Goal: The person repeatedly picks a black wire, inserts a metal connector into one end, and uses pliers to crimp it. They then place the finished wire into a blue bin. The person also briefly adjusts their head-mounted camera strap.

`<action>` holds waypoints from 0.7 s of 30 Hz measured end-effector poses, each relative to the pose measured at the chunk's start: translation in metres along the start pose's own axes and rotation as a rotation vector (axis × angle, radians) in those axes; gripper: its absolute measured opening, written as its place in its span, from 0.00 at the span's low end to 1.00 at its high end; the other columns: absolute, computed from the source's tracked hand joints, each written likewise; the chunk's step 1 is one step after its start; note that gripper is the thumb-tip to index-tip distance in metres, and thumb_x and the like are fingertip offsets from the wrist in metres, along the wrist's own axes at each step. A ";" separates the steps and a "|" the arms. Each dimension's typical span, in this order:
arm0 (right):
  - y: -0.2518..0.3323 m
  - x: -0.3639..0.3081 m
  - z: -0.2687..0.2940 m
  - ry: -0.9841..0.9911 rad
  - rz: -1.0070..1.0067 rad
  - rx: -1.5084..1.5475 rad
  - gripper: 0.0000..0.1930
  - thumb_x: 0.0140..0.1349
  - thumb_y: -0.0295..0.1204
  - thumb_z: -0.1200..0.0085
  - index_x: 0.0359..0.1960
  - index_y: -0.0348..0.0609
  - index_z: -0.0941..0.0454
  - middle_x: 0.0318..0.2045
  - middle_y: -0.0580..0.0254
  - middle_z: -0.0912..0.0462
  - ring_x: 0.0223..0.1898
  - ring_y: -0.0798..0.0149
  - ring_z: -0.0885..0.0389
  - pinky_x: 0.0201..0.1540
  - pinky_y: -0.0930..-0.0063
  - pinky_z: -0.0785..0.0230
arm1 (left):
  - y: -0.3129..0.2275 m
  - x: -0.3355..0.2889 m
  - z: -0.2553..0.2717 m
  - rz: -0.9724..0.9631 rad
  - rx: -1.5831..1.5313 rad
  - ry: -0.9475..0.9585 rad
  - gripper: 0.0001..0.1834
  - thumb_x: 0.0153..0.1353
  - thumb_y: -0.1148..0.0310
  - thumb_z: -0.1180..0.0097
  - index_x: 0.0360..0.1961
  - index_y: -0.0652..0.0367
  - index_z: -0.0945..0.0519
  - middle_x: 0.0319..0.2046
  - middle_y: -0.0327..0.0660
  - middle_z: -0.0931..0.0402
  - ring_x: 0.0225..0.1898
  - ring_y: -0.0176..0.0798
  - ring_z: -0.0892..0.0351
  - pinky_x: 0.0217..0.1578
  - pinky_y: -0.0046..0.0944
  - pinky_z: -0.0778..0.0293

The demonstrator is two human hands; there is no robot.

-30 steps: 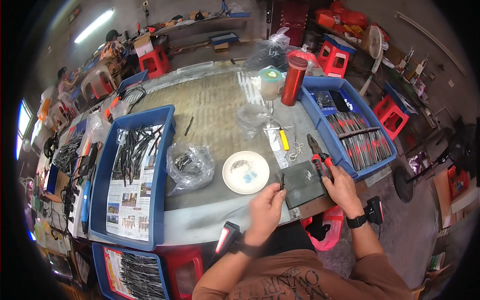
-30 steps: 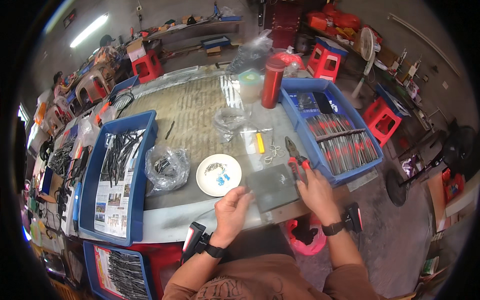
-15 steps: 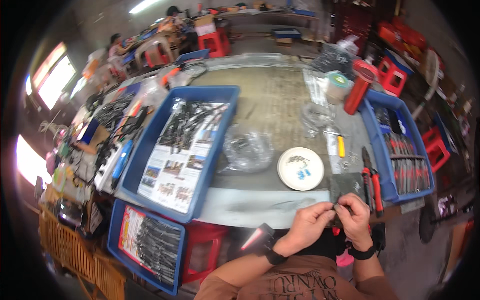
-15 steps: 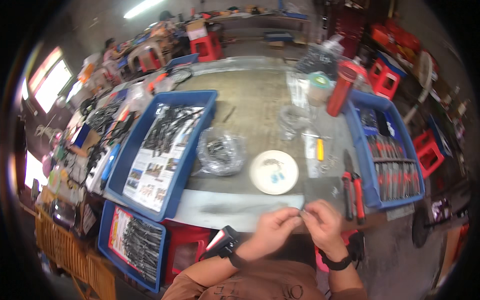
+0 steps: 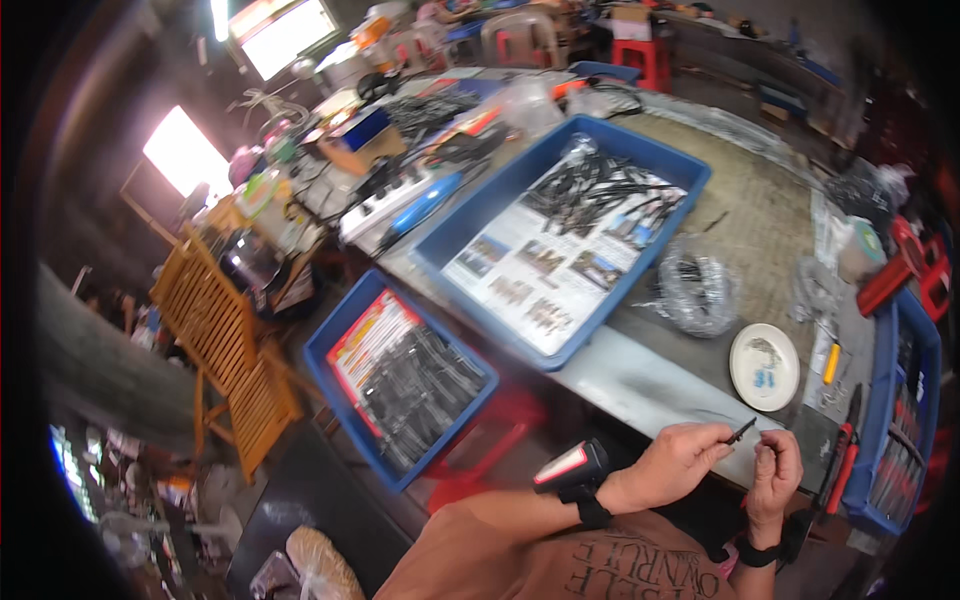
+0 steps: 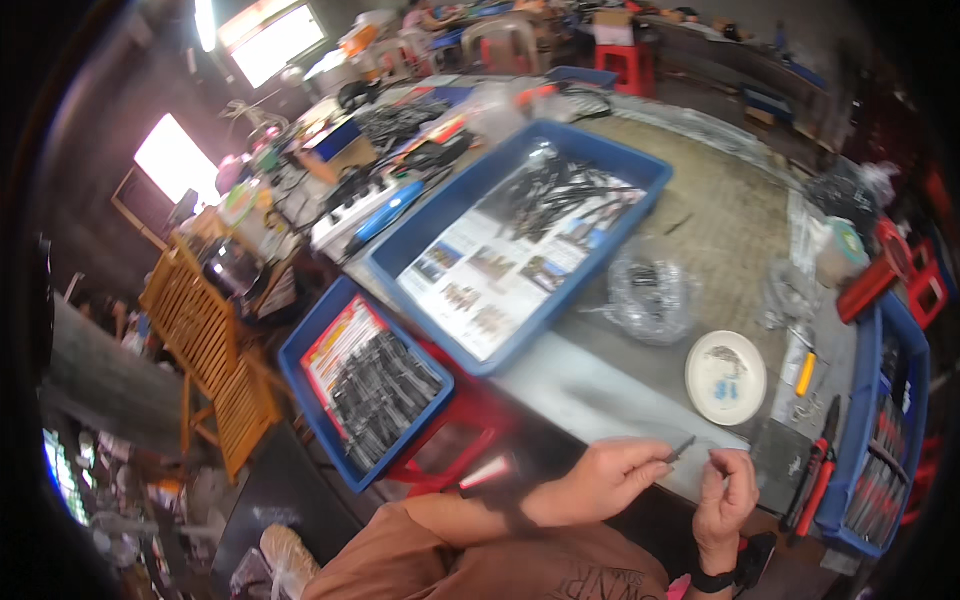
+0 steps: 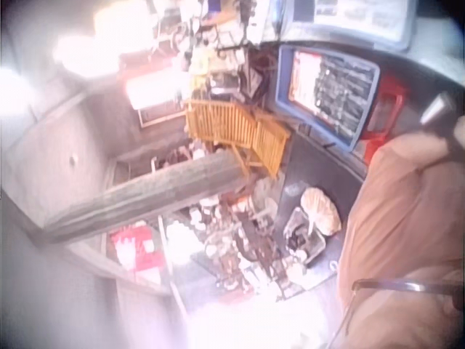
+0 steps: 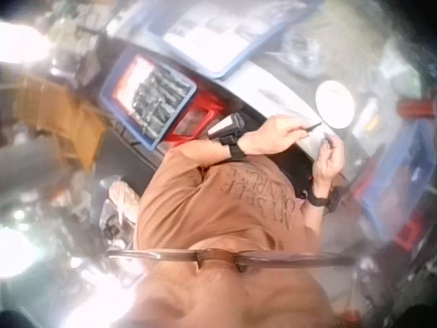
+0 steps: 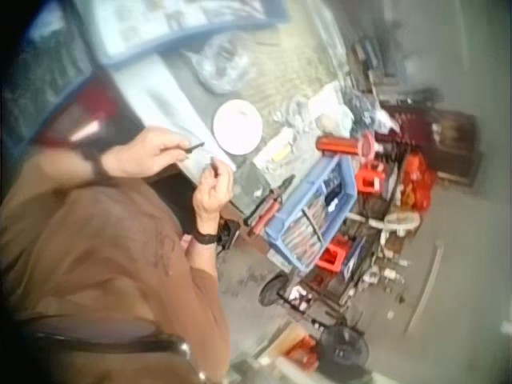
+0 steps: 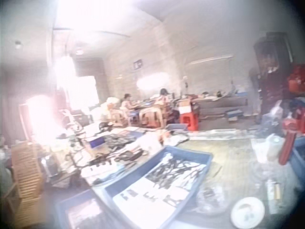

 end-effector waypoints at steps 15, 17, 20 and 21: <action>-0.024 0.000 -0.049 0.236 -0.047 -0.030 0.06 0.59 0.23 0.55 0.29 0.32 0.30 0.23 0.57 0.30 0.23 0.64 0.33 0.27 0.76 0.41 | 0.021 -0.128 0.315 0.382 0.345 -0.888 0.07 0.54 0.73 0.44 0.32 0.66 0.23 0.23 0.32 0.26 0.25 0.25 0.30 0.26 0.27 0.33; -0.027 0.000 -0.050 0.237 -0.056 -0.033 0.06 0.59 0.23 0.55 0.28 0.32 0.29 0.22 0.57 0.30 0.23 0.65 0.34 0.27 0.76 0.41 | 0.030 -0.156 0.369 0.474 0.455 -0.964 0.07 0.53 0.72 0.45 0.31 0.66 0.22 0.21 0.31 0.27 0.23 0.24 0.31 0.24 0.26 0.34; -0.033 -0.002 -0.051 0.224 -0.084 -0.028 0.06 0.59 0.24 0.55 0.28 0.32 0.29 0.21 0.57 0.30 0.23 0.65 0.34 0.27 0.76 0.41 | 0.050 -0.212 0.437 0.604 0.581 -1.144 0.08 0.51 0.69 0.44 0.28 0.64 0.21 0.20 0.36 0.24 0.22 0.28 0.27 0.24 0.30 0.33; -0.036 -0.002 -0.052 0.234 -0.101 -0.050 0.07 0.59 0.24 0.55 0.28 0.31 0.29 0.21 0.57 0.31 0.23 0.66 0.35 0.27 0.76 0.42 | 0.055 -0.227 0.451 0.639 0.710 -1.141 0.08 0.50 0.68 0.44 0.27 0.63 0.20 0.20 0.39 0.24 0.23 0.31 0.26 0.25 0.32 0.32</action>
Point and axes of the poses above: each hand's wrist, its own x-axis towards the middle knuckle, its own z-axis out of the back of the hand, y = z × x, the point moved 8 cm from there along x, towards the middle knuckle
